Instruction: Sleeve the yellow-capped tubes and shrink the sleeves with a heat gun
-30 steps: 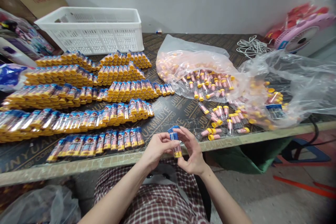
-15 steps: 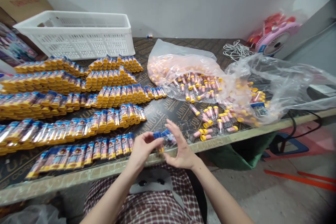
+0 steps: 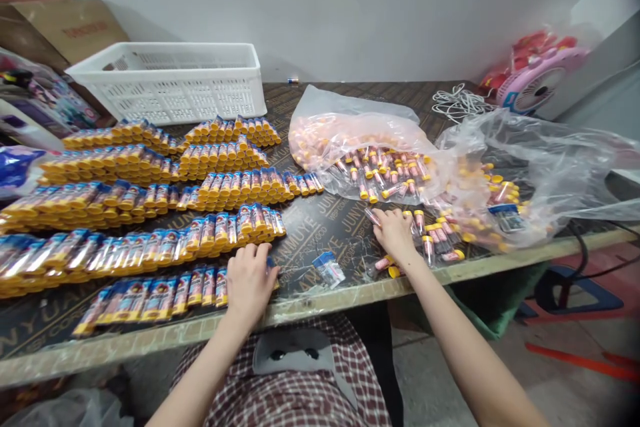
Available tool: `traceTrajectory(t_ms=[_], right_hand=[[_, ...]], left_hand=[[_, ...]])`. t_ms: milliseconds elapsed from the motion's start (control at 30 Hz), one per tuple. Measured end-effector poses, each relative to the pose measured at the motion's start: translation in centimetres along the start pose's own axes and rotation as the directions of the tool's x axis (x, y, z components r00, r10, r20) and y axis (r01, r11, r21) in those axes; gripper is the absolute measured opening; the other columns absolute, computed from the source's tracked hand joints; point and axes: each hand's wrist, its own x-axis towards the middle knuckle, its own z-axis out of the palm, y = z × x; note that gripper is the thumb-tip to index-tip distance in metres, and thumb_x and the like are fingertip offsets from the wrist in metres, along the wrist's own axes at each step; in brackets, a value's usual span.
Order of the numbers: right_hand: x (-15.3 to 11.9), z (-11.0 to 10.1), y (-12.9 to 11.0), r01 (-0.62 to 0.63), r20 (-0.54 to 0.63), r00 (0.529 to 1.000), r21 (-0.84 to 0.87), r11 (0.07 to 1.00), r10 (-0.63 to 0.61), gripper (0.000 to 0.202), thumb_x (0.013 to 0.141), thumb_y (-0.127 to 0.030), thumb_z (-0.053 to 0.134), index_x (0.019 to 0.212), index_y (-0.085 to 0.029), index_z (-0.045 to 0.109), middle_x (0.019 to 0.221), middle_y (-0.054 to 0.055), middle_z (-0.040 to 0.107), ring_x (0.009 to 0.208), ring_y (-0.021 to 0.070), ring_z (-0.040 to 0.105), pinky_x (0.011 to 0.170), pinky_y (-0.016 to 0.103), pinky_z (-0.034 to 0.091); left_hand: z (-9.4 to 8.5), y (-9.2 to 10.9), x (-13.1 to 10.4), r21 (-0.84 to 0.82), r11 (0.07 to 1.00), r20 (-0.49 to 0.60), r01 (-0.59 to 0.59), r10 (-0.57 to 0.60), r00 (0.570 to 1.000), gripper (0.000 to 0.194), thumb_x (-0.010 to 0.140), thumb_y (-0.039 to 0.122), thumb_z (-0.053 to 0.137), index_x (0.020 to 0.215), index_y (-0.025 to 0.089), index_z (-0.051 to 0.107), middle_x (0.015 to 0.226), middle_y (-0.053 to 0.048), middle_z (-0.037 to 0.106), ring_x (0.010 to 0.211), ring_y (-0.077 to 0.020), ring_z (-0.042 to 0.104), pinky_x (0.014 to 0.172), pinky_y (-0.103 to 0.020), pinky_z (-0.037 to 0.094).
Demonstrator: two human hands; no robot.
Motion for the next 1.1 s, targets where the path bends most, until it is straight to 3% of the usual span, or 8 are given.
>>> traceTrajectory(t_ms=[133,300,500,767,900,1000,1033,1100], right_hand=[[-0.9,0.2,-0.8,0.049,-0.018,0.999,0.052,0.997,-0.048,0.033,0.078,-0.013,0.047,0.108,-0.018,0.059,0.087,0.008,0.063,0.091,0.0261,0.046,0.083,0.041,0.026],[-2.1,-0.1,-0.6,0.112,-0.108,0.990,0.229,0.967,-0.089,0.035,0.079,-0.014,0.044,0.109,-0.019,0.060,0.088,0.008,0.060,0.092,0.0259,0.050,0.089,0.048,0.028],[-5.1,-2.3,-1.5,0.071,-0.149,0.988,0.693,0.718,0.046,0.035,0.087,-0.024,0.043,0.120,-0.022,0.053,0.099,0.008,0.051,0.088,0.0220,0.054,0.078,0.038,0.045],[-8.5,-4.3,-4.2,0.000,-0.151,0.965,0.817,0.577,0.213,0.015,0.085,-0.025,0.052,0.097,-0.021,0.059,0.095,0.006,0.059,0.081,0.0183,0.056,0.065,0.030,0.046],[-9.2,-4.4,-4.6,0.034,-0.199,0.953,0.819,0.573,0.228,0.013,0.084,-0.022,0.054,0.094,-0.021,0.062,0.096,0.006,0.061,0.090,0.0203,0.056,0.072,0.033,0.048],[-9.6,-4.5,-4.7,0.041,-0.209,0.946,0.835,0.549,0.248,0.017,0.083,-0.022,0.055,0.097,-0.022,0.064,0.099,0.007,0.061,0.096,0.0221,0.056,0.080,0.039,0.048],[-9.7,-4.7,-4.8,0.038,-0.207,0.942,0.848,0.529,0.264,0.019,0.083,-0.022,0.055,0.099,-0.022,0.064,0.101,0.008,0.061,0.097,0.0224,0.056,0.080,0.039,0.048],[-10.0,-5.0,-5.0,0.029,-0.191,0.935,0.882,0.471,0.299,0.022,0.082,-0.022,0.056,0.103,-0.023,0.064,0.104,0.008,0.059,0.097,0.0221,0.056,0.078,0.037,0.050]], left_hand=[[0.5,3.4,1.0,-0.202,0.974,0.131,-0.107,0.135,0.982,0.017,0.083,0.029,0.048,0.094,0.020,0.058,0.095,-0.006,0.059,0.092,-0.0199,0.054,0.078,-0.030,0.041],[2.2,7.5,2.4,-0.254,0.966,0.319,-0.052,0.135,0.938,0.022,0.078,0.036,0.057,0.088,0.017,0.058,0.093,-0.008,0.061,0.084,-0.0204,0.059,0.071,-0.029,0.042],[3.2,9.0,2.8,-0.402,0.914,0.267,-0.061,0.181,0.947,0.007,0.076,0.026,0.059,0.080,0.021,0.059,0.084,-0.005,0.066,0.081,-0.0192,0.060,0.069,-0.028,0.039],[3.2,9.1,2.9,-0.412,0.909,0.266,-0.069,0.193,0.945,0.009,0.078,0.026,0.055,0.085,0.022,0.061,0.078,-0.005,0.068,0.075,-0.0202,0.061,0.067,-0.029,0.038],[3.3,9.1,2.7,-0.458,0.883,0.169,-0.104,0.202,0.965,0.002,0.074,0.019,0.058,0.075,0.021,0.057,0.081,-0.004,0.064,0.080,-0.0185,0.057,0.068,-0.027,0.038],[3.4,8.8,2.8,-0.631,0.776,0.131,-0.020,0.132,0.982,0.006,0.071,0.020,0.059,0.068,0.019,0.054,0.076,-0.002,0.061,0.078,-0.0163,0.055,0.069,-0.027,0.040],[3.5,8.7,2.8,-0.725,0.687,0.157,0.054,0.089,0.984,0.008,0.071,0.021,0.060,0.067,0.019,0.053,0.071,-0.001,0.060,0.072,-0.0146,0.055,0.068,-0.027,0.041],[3.4,8.2,3.0,-0.882,0.397,0.277,0.252,0.006,0.961,0.013,0.068,0.026,0.063,0.070,0.018,0.053,0.060,0.003,0.058,0.059,-0.0114,0.053,0.062,-0.025,0.043]])
